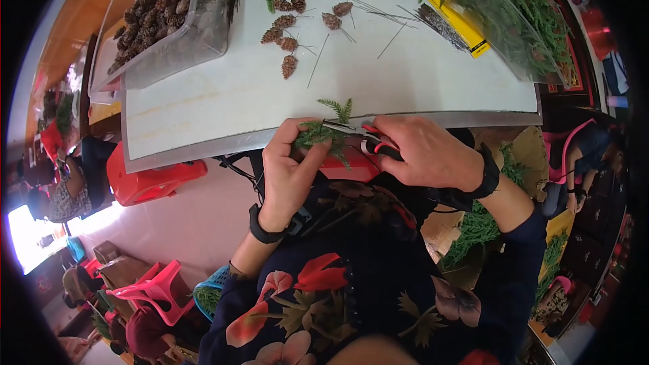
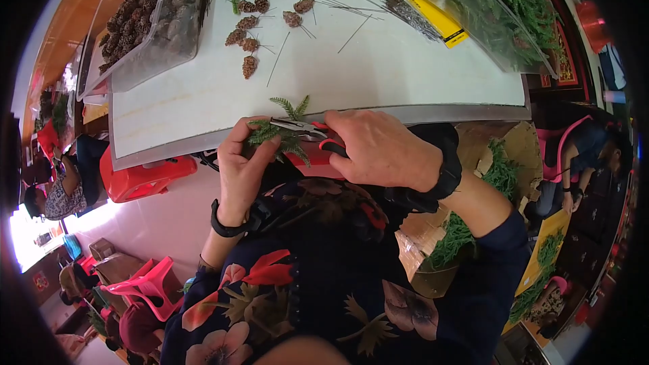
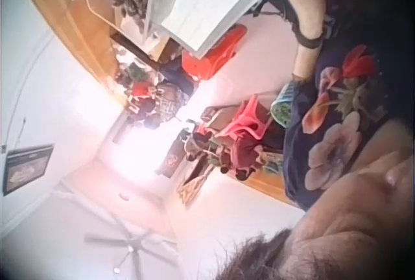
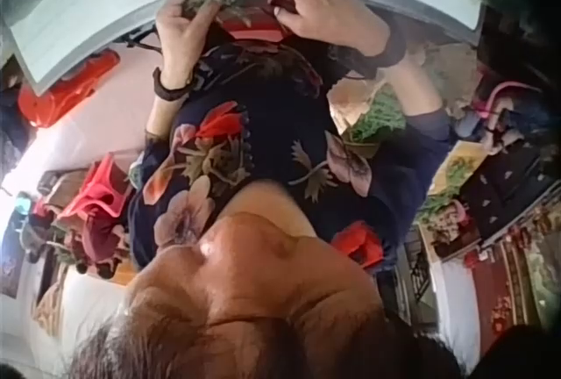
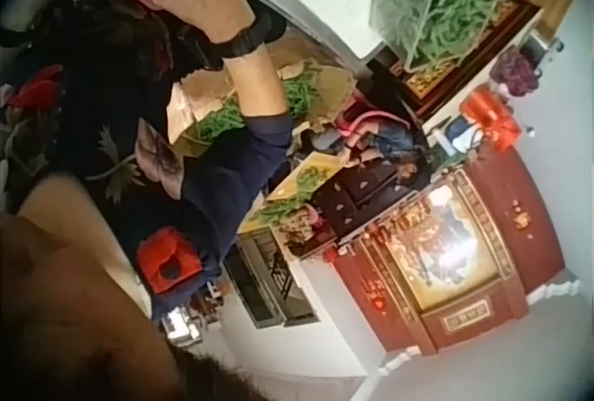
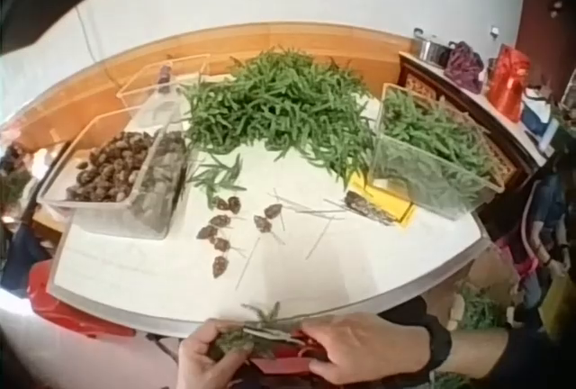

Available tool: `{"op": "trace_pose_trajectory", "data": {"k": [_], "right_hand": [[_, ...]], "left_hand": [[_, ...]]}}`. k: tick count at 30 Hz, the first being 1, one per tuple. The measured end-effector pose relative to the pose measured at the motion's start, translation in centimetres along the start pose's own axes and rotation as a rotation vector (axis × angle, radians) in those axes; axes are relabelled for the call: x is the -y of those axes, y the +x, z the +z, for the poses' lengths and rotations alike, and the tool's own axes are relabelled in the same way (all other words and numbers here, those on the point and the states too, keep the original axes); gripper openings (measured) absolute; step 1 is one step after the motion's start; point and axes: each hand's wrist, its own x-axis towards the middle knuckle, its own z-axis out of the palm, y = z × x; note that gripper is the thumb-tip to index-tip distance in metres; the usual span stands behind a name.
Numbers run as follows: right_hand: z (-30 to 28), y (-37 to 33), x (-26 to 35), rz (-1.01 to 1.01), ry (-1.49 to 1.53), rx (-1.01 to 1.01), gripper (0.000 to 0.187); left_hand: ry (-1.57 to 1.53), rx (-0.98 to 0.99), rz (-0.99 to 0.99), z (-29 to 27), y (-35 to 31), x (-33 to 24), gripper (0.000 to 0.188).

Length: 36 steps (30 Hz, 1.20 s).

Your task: Trimming green stems and attaching small seeds or nuts to them using pliers.

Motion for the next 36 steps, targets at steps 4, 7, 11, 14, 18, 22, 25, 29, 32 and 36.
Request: {"op": "trace_pose_trajectory", "data": {"k": [4, 7, 11, 14, 18, 22, 25, 29, 32, 36], "right_hand": [[0.1, 0.2, 0.1, 0.017, -0.015, 0.028, 0.027], [-0.2, 0.0, 0.3, -0.025, -0.071, 0.003, 0.027], [-0.2, -0.1, -0.3, -0.078, -0.125, -0.066, 0.024], [-0.6, 0.1, -0.6, -0.098, -0.119, -0.084, 0.023], [-0.9, 0.2, -0.3, -0.111, -0.049, -0.025, 0.023], [-0.8, 0.0, -0.1, -0.06, -0.062, 0.035, 0.022], [-0.7, -0.2, 0.0, 0.003, -0.189, 0.01, 0.024], [-0.7, 0.0, -0.2, -0.024, -0.145, -0.011, 0.026], [-0.8, -0.1, -0.8, -0.1, -0.063, -0.13, 0.027], [-0.6, 0.3, -0.7, -0.089, -0.07, -0.077, 0.026]], "left_hand": [[0.066, -0.029, 0.039, 0.1, 0.1, 0.5, 0.016], [0.097, -0.043, 0.055, 0.0, 0.1, 0.1, 0.013], [-0.067, 0.029, -0.058, -0.2, 0.4, -0.7, 0.012], [-0.15, 0.124, -0.121, -1.2, 1.3, -0.1, 0.012], [-0.229, 0.176, -0.165, -1.7, 1.0, -0.3, 0.012], [-0.235, 0.149, -0.139, -0.8, 0.5, -1.1, 0.013], [-0.196, 0.131, -0.138, -0.8, 0.7, -0.6, 0.013], [-0.184, 0.141, -0.179, -1.2, 0.9, 0.0, 0.013], [-0.284, 0.166, -0.201, -1.3, 0.9, 0.0, 0.012], [-0.336, 0.178, -0.24, -1.4, 0.9, -0.3, 0.006]]}}
